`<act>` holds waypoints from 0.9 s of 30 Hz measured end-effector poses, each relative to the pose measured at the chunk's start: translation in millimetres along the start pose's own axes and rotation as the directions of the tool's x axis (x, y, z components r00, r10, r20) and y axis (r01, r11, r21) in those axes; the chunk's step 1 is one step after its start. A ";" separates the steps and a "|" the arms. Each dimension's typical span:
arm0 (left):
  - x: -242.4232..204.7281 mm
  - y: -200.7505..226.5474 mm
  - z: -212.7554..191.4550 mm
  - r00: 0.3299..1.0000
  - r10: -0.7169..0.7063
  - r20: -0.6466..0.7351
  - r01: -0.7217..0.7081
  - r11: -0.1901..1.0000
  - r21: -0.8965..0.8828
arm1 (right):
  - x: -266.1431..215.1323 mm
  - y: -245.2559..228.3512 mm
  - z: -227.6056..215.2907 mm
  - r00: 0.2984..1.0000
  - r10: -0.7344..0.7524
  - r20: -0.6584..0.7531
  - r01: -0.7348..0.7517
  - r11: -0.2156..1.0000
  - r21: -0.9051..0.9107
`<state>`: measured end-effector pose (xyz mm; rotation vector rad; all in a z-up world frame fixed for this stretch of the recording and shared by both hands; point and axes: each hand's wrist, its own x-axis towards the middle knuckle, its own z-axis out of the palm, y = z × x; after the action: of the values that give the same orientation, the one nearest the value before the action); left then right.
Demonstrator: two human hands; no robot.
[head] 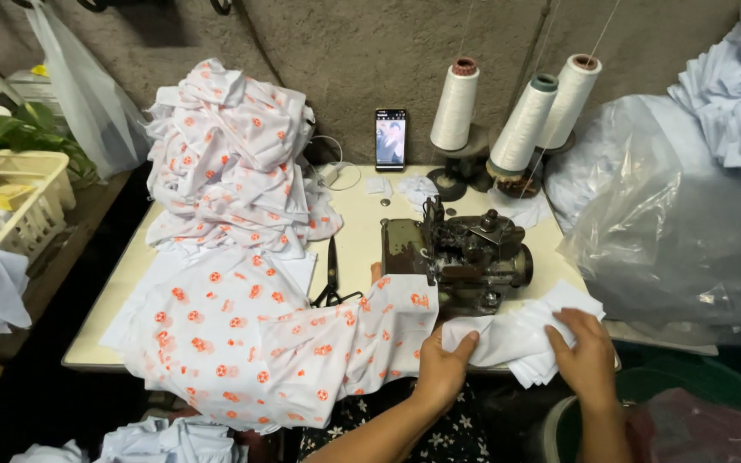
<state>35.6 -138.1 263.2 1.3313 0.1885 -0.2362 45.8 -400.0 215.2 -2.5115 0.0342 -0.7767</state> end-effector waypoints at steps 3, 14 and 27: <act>0.1 -16.3 -0.1 1.000 0.013 -0.005 -0.013 0.999 -0.032 | 19.7 -4.9 -6.2 0.965 0.079 0.250 -0.047 0.990 -0.134; -8.7 -28.3 -9.1 0.997 -0.081 0.006 0.082 0.995 -0.049 | 61.8 16.9 -17.5 0.935 0.306 0.179 -0.320 0.946 0.054; -11.3 -41.2 -6.5 0.998 -0.056 0.020 0.057 0.994 -0.089 | 116.8 158.3 12.8 0.902 0.407 0.146 -0.404 0.672 0.621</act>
<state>13.3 -140.1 226.2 1.2355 0.2196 -0.2843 169.6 -551.7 191.8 -1.7456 0.2772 -0.4889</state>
